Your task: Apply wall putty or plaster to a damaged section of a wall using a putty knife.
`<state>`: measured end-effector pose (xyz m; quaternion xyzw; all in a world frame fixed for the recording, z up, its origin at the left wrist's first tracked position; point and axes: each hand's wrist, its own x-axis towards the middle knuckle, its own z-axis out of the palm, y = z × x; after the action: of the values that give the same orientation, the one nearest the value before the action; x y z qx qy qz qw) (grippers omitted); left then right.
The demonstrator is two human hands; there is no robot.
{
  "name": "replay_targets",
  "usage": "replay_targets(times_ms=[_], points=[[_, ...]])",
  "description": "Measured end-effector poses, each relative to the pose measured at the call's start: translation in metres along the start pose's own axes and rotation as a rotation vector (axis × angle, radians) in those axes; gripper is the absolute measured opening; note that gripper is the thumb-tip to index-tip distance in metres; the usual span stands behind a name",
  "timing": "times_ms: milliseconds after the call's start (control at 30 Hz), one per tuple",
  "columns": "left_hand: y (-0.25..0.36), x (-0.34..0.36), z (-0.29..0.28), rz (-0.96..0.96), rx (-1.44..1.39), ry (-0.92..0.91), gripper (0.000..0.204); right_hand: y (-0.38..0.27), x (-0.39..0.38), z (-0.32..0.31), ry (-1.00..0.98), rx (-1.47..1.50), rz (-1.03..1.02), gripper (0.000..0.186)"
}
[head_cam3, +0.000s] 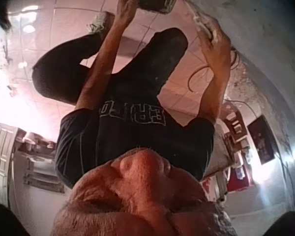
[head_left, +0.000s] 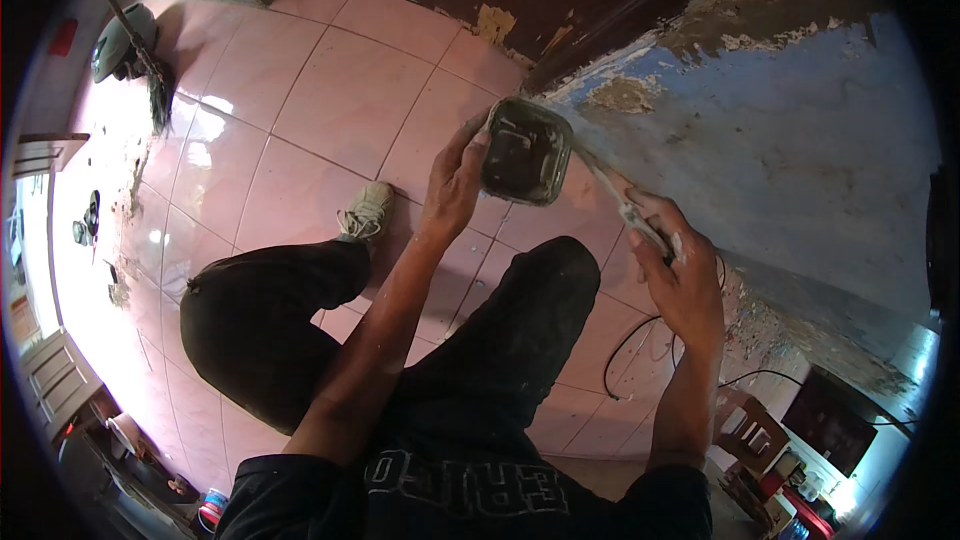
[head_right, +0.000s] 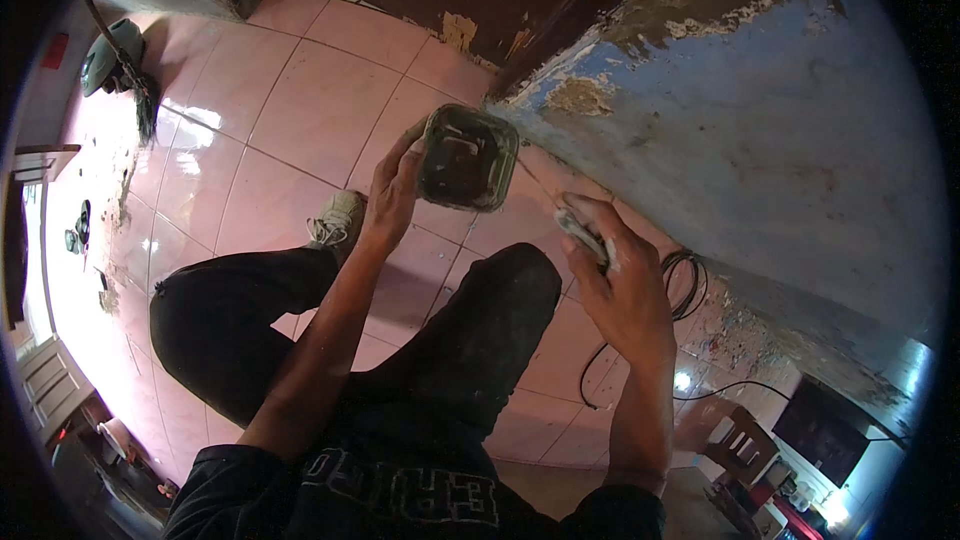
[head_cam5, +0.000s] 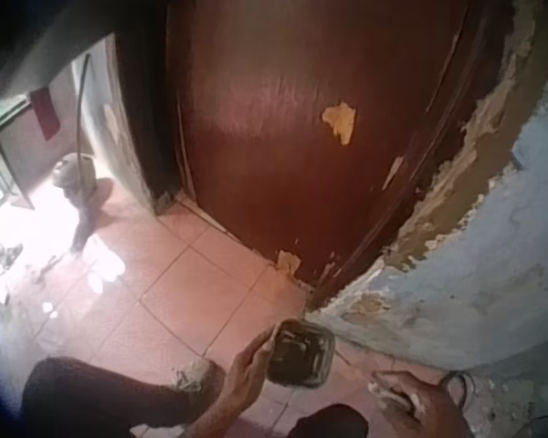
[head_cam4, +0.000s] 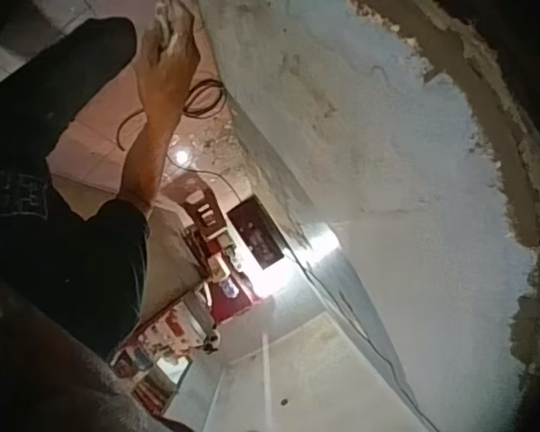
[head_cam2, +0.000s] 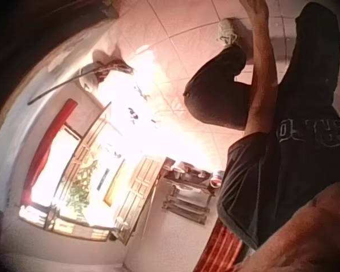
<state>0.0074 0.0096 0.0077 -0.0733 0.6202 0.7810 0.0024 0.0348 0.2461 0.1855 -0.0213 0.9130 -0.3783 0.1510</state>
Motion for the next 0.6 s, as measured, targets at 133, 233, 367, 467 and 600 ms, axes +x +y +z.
replay_targets(times_ms=[133,233,367,467,600], points=[[-0.003,0.002,0.007,0.141,0.096,0.036,0.045,-0.031,0.019,0.01,-0.092,-0.234,-0.104,0.025],[0.003,0.0,0.01,0.202,0.254,0.045,0.044,-0.027,0.031,0.017,-0.004,-0.434,-0.262,0.025],[0.009,0.001,0.002,0.067,0.067,0.076,0.044,-0.037,0.05,0.013,-0.033,-0.442,-0.256,0.029],[0.009,0.003,-0.007,0.028,-0.033,0.094,0.046,-0.036,0.064,0.009,-0.16,-0.417,-0.1,0.031],[-0.002,0.011,-0.021,0.005,-0.196,0.029,0.053,-0.019,0.087,0.011,-0.318,-0.114,0.015,0.033]])
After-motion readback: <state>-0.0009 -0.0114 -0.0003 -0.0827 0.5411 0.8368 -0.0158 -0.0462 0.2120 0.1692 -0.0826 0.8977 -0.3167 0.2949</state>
